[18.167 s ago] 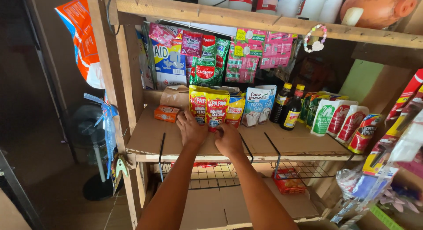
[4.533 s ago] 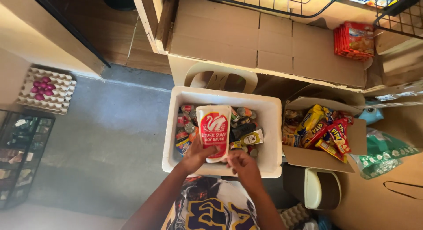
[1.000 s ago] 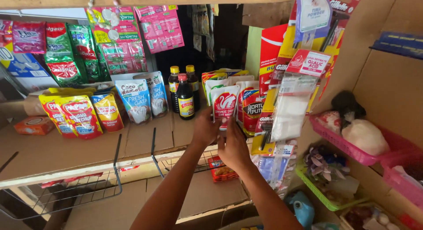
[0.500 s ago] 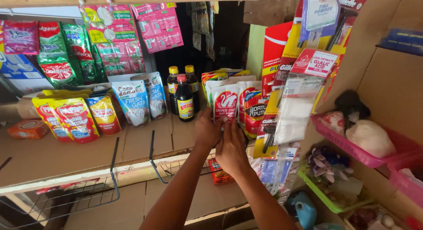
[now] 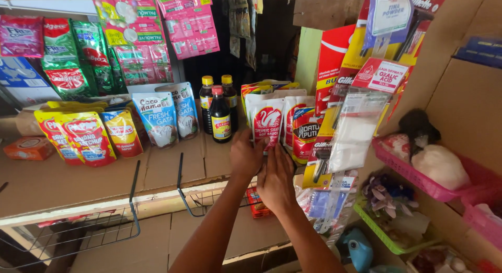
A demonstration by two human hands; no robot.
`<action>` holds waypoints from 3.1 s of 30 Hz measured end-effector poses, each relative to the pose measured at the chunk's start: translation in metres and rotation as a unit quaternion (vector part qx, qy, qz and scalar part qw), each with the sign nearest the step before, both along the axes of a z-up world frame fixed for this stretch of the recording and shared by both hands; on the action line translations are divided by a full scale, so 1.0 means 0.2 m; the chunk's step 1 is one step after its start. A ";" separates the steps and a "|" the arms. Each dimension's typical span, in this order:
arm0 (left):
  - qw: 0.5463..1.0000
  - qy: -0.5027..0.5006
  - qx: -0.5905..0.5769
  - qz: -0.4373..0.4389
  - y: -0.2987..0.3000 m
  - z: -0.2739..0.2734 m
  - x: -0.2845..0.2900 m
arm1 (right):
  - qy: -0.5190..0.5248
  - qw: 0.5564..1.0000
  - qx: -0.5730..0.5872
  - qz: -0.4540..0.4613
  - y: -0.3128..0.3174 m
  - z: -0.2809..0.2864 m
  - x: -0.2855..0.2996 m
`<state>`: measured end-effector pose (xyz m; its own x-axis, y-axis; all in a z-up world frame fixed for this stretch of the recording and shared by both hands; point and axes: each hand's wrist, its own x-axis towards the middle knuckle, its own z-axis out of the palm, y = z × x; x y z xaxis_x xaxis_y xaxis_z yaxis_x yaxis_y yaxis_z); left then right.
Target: Sort and place grocery items from a bin onto shelves in a grocery store.
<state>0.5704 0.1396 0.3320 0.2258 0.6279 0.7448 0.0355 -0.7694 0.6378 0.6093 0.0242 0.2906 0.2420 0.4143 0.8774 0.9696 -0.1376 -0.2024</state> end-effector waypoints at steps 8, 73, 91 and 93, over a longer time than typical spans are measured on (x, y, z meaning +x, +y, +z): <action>1.000 -0.022 0.021 -0.006 -0.03 0.03 -0.02 | -0.007 1.000 0.005 0.008 0.01 0.02 0.00; 0.844 0.344 -0.346 -0.221 -0.95 -3.30 -0.50 | 0.643 0.727 -0.233 -0.057 -1.21 -2.95 -0.32; 0.823 0.452 -0.281 -0.197 -0.97 -3.79 -0.42 | 0.488 0.720 -0.479 -0.118 -0.94 -3.21 -0.09; 0.822 0.472 -0.253 -0.193 -0.97 -3.75 -0.42 | 0.504 0.668 -0.528 -0.143 -0.89 -3.10 -0.10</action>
<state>0.4867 -0.0536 -0.4177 0.8081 0.5497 -0.2117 0.5145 -0.4837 0.7080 0.5903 -0.1537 -0.3290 0.6905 0.4844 -0.5373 0.3173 -0.8703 -0.3768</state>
